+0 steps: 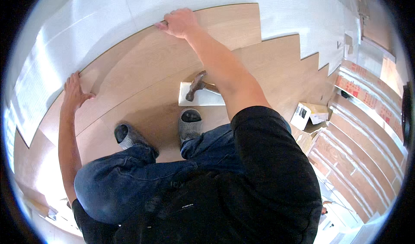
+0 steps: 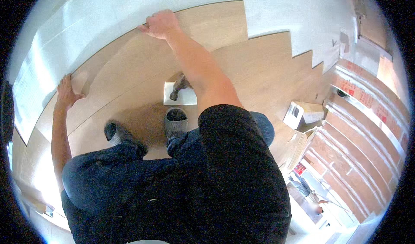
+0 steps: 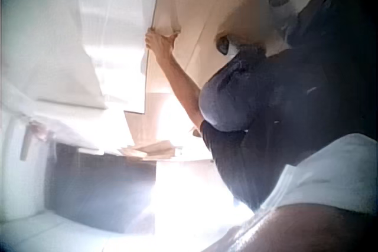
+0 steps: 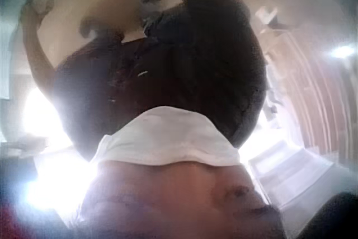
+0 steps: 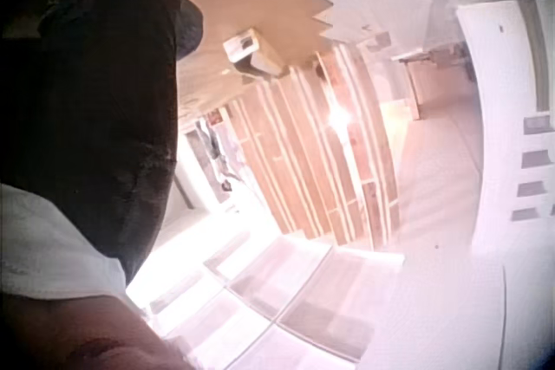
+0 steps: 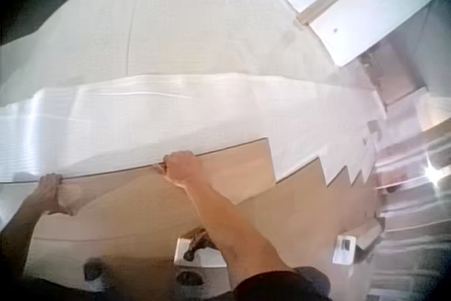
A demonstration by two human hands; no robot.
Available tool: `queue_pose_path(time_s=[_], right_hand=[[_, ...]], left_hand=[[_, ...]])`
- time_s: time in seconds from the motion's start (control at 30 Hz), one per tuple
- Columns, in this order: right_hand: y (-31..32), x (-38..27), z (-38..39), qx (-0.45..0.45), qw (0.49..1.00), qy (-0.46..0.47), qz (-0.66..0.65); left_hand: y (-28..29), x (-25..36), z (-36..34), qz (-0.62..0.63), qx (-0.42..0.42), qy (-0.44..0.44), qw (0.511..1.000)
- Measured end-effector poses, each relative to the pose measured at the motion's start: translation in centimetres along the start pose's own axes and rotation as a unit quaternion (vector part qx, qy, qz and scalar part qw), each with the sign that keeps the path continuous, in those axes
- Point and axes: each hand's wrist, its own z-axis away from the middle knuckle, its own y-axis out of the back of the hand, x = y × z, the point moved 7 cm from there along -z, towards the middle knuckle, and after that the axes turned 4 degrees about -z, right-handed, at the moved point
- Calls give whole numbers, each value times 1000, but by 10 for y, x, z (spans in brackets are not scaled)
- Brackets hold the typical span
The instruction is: The person aligns laminate flooring panels onto white underlayment and uses a hammer and a white tapping block to secure them together. They handle panels one at a time, positioning them against the previously installed row before tapping them into place.
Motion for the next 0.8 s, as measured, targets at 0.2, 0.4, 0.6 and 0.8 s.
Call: queue_pose_path(time_s=[0.2, 0.4, 0.6, 0.8], right_hand=[[-11, 5, -2, 46, 998, -36, -11], [-32, 31, 3, 23, 997, -64, 39], [2, 40, 9, 174, 983, 28, 50], [21, 33, 19, 107, 993, -41, 41]], left_hand=[[-9, -4, -2, -18, -55, 21, 998], [-9, 17, -12, -18, -19, -28, 999], [3, 14, -4, 2, 48, -35, 998], [24, 21, -1, -43, 54, 10, 998]])
